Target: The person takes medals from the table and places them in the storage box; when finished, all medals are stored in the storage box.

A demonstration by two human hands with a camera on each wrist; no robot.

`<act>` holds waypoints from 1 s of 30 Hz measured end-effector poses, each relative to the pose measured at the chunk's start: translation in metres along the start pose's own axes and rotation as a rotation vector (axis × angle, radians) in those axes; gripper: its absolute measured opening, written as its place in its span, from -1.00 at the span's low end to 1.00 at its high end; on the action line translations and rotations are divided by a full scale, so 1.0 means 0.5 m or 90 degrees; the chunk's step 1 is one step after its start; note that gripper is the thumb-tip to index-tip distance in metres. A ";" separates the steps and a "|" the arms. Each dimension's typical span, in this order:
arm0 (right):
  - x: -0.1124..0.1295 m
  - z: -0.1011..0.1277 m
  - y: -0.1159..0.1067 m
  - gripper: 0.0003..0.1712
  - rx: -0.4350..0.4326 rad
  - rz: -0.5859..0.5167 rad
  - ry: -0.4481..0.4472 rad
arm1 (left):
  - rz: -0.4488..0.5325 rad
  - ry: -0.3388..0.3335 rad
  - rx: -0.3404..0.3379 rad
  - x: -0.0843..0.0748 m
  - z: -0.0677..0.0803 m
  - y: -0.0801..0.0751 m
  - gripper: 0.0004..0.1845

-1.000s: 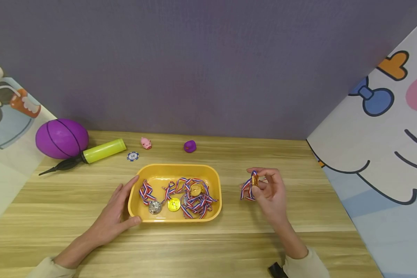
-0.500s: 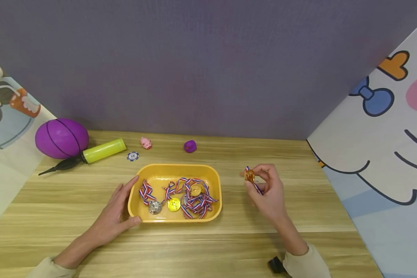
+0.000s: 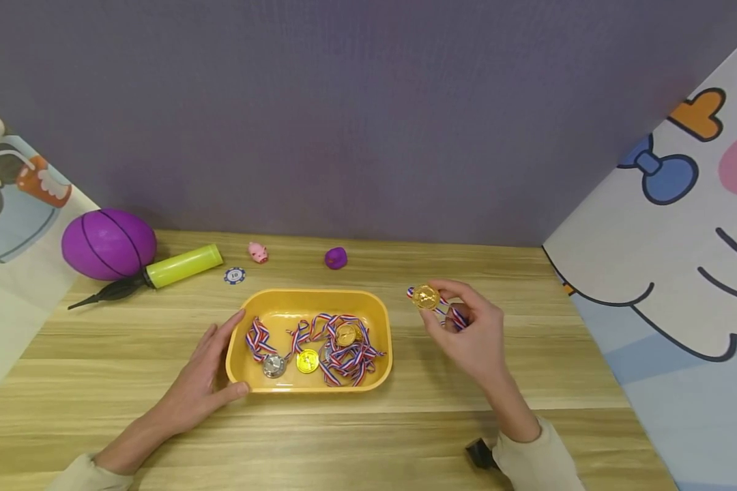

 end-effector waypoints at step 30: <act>0.160 -0.110 0.035 -0.58 -0.056 -0.160 -0.147 | -0.006 0.012 0.000 0.001 -0.002 0.001 0.20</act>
Point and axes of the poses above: each hand's wrist, its own z-axis away from the middle knuckle, its own y-axis out of the palm, x = y × z, the point moved 8 cm from there along -z, towards the middle knuckle, and after that the axes turned 2 degrees about z, right-handed, at the moved point
